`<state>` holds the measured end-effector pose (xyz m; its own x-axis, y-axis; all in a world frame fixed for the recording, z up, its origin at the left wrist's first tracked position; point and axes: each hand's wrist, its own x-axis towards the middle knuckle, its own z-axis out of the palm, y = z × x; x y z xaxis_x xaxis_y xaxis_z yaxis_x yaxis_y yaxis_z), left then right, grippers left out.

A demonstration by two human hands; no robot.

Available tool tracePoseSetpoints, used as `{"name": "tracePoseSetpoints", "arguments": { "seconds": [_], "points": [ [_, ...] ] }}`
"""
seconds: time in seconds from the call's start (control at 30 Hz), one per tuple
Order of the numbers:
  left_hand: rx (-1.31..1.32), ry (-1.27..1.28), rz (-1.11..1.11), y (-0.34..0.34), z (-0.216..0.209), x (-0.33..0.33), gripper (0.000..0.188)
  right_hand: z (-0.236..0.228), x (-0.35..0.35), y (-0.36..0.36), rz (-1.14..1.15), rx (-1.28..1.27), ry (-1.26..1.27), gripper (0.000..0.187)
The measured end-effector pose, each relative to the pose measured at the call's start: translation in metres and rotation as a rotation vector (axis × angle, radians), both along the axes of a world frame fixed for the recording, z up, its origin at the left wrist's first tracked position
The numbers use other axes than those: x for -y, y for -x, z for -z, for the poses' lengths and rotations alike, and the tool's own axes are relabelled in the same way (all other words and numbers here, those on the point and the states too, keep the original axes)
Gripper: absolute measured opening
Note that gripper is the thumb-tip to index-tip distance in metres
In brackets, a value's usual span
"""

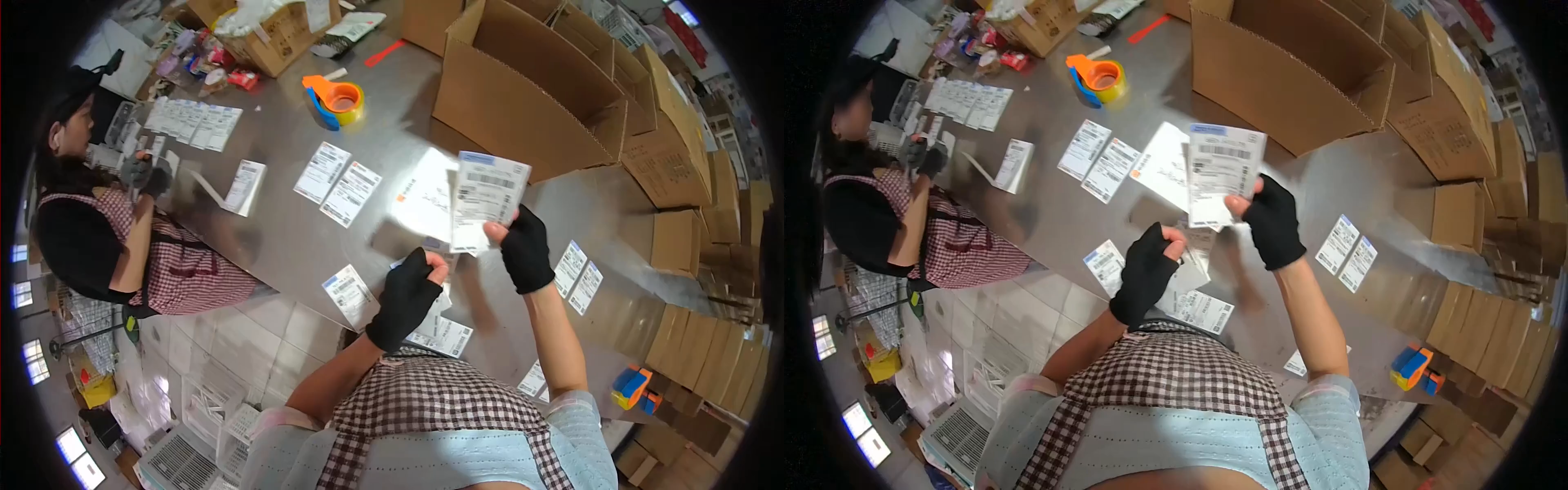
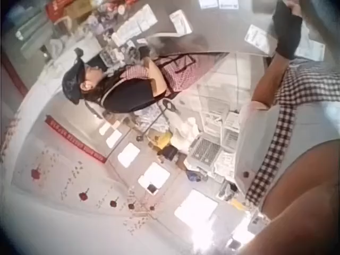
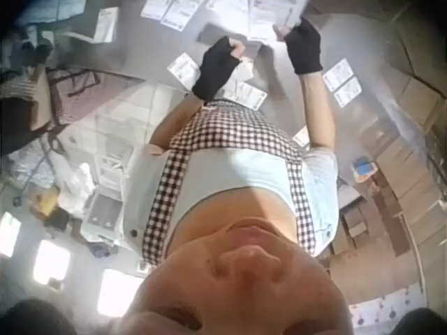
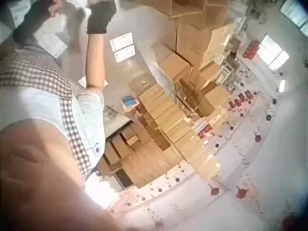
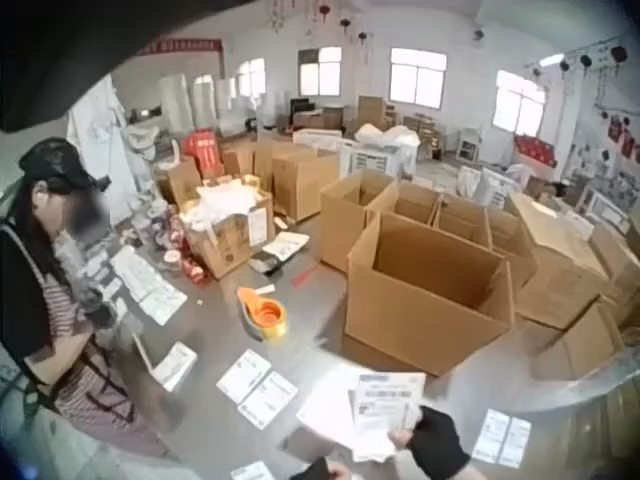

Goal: Sorting and peeling adhesive shipping labels at a packing station.

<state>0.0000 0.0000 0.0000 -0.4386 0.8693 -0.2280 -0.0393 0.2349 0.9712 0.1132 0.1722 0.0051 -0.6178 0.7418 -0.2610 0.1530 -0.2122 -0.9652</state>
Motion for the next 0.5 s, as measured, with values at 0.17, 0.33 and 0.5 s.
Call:
{"name": "tracePoseSetpoints", "arguments": {
  "seconds": [0.17,0.33,0.5],
  "points": [
    [0.08,-0.291,-0.118,-0.015,0.036,-0.016,0.026,-0.023,0.011,-0.017,-0.064,-0.11,-0.265,0.053],
    [0.065,-0.205,-0.063,-0.038,0.048,-0.024,0.042,-0.027,0.028,-0.036,-0.373,-0.25,-0.112,0.047],
    [-0.124,-0.225,-0.221,-0.065,0.031,-0.025,0.042,-0.003,-0.037,-0.072,-0.439,-0.187,-0.926,0.02]
  ]
}}
